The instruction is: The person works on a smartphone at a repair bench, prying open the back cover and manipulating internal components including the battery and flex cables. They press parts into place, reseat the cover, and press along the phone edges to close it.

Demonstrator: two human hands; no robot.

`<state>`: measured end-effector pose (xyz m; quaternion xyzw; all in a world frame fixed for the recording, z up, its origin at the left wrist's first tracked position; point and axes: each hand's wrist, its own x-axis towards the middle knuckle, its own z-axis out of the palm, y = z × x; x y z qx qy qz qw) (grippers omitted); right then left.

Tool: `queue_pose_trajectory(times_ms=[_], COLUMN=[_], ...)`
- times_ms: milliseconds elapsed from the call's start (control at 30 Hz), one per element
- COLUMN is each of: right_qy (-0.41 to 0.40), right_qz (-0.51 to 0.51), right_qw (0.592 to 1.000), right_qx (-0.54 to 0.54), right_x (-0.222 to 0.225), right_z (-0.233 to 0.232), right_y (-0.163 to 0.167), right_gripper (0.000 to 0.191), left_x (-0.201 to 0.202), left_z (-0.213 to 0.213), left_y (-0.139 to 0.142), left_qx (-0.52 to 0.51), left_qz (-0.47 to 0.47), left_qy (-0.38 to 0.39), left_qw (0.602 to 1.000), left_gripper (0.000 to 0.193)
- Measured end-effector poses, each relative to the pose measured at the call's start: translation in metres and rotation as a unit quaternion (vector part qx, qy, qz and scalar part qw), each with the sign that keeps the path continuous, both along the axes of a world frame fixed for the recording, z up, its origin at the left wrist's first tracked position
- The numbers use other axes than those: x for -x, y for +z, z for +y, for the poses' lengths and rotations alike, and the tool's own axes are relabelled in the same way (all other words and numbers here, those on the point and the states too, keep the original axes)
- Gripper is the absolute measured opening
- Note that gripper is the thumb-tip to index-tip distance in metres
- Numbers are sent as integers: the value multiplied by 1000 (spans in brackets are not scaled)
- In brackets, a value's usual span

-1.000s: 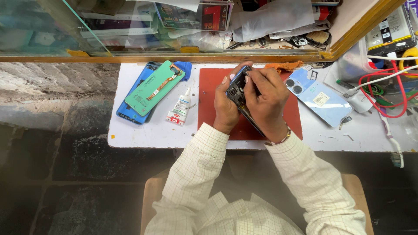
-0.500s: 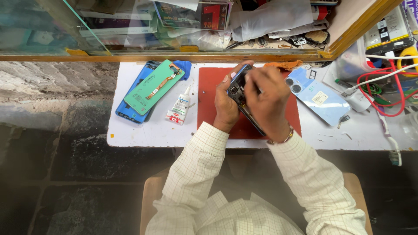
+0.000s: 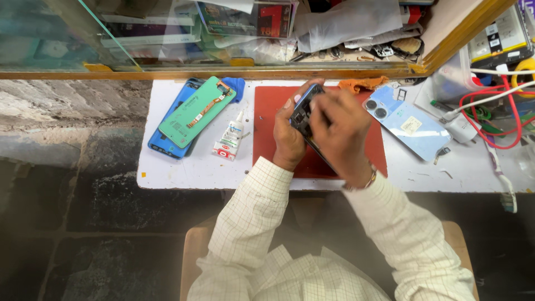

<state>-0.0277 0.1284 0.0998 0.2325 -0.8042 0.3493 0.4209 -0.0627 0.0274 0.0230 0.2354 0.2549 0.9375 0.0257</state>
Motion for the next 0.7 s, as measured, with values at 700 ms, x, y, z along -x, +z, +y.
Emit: queue_pose_trajectory(times_ms=[700], right_qy=[15], right_qz=[-6], right_qw=[1000], right_qx=[17], right_x=[-1], right_z=[-3], right_y=[4], right_gripper=[10], left_x=[-1], left_z=[-2], left_y=[-1], left_qx=[27], left_qz=[9], left_qy=[42], left_qw=[999], left_gripper=[63])
